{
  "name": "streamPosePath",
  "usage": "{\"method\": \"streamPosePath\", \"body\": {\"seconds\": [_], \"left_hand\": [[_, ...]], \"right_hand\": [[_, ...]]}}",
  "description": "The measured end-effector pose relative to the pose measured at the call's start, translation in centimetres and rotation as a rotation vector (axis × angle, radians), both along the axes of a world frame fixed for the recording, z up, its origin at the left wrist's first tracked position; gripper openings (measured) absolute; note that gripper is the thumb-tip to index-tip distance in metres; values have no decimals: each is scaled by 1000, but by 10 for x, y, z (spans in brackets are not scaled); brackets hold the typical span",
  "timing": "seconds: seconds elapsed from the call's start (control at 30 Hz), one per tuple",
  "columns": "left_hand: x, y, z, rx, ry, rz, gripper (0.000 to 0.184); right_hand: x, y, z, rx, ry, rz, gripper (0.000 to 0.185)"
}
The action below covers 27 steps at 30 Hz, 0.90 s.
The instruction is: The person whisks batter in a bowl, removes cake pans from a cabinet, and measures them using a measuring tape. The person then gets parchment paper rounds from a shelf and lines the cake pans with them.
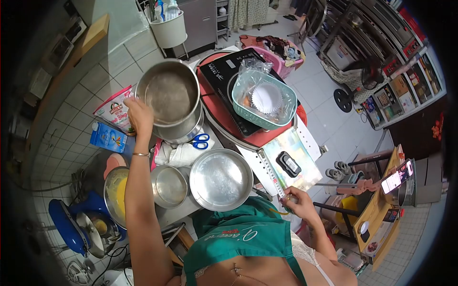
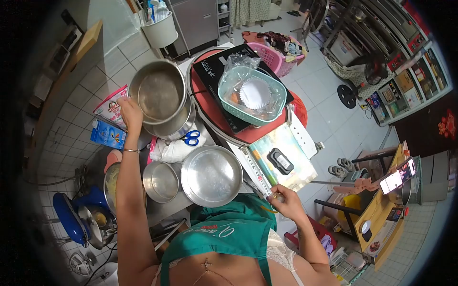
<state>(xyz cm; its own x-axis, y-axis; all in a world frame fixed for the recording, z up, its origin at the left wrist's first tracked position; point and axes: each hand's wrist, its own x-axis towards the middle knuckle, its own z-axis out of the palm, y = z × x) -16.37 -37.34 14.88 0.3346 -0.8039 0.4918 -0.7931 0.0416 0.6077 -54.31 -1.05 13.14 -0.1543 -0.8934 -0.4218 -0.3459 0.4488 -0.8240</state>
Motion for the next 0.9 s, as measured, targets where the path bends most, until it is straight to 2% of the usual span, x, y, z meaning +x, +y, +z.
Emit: {"method": "streamPosePath", "body": {"seconds": [0.1, 0.17, 0.2, 0.27, 0.3, 0.33, 0.4, 0.43, 0.5, 0.53, 0.57, 0.6, 0.63, 0.7, 0.8, 0.87, 0.9], "left_hand": [[-18, -20, 19, -75, 134, -18, 25], [-47, -34, 28, -116, 210, -184, 31], [-60, -54, 17, -70, 288, -216, 33], [-104, -64, 22, -121, 361, -198, 33], [-121, -65, 24, -58, 347, -176, 31], [-135, -73, 16, -98, 393, -195, 30], [-164, -86, -1, 1, 486, -85, 31], [-174, -109, -33, -31, 589, -120, 29], [-190, -84, -20, 134, 618, -152, 28], [-201, -110, -71, -73, 444, -119, 25], [-202, -94, -49, 99, 497, -107, 24], [-210, -106, -73, 0, 512, -100, 25], [-211, -101, -76, -78, 517, -106, 28], [-204, -82, -73, -53, 657, -269, 33], [-160, -24, -46, 226, 263, -657, 41], [-123, 29, -24, 378, -190, -621, 47], [-105, 50, -24, 435, -361, -557, 45]], "right_hand": [[-2, 2, -14, -20, -38, 2, 22], [3, -1, -7, -19, -3, 7, 19], [4, 0, -7, 6, -33, -12, 19], [1, 7, -13, -9, -86, -21, 18], [0, 11, -13, 5, -101, -41, 19], [0, 13, -7, 24, -147, -55, 19], [-1, 23, -5, 49, -190, -93, 19], [-2, 30, -7, 56, -187, -113, 18], [2, 35, 2, 140, -246, -183, 15], [4, 35, 9, 178, -269, -198, 14], [7, 35, 16, 217, -291, -215, 13], [11, 33, 22, 213, -333, -232, 12], [14, 32, 24, 210, -338, -240, 11], [20, 28, 28, 195, -348, -267, 11], [22, 18, 25, 166, -328, -161, 11], [18, 10, 18, 184, -275, -49, 13], [17, 5, 11, 99, -233, 19, 14]]}}
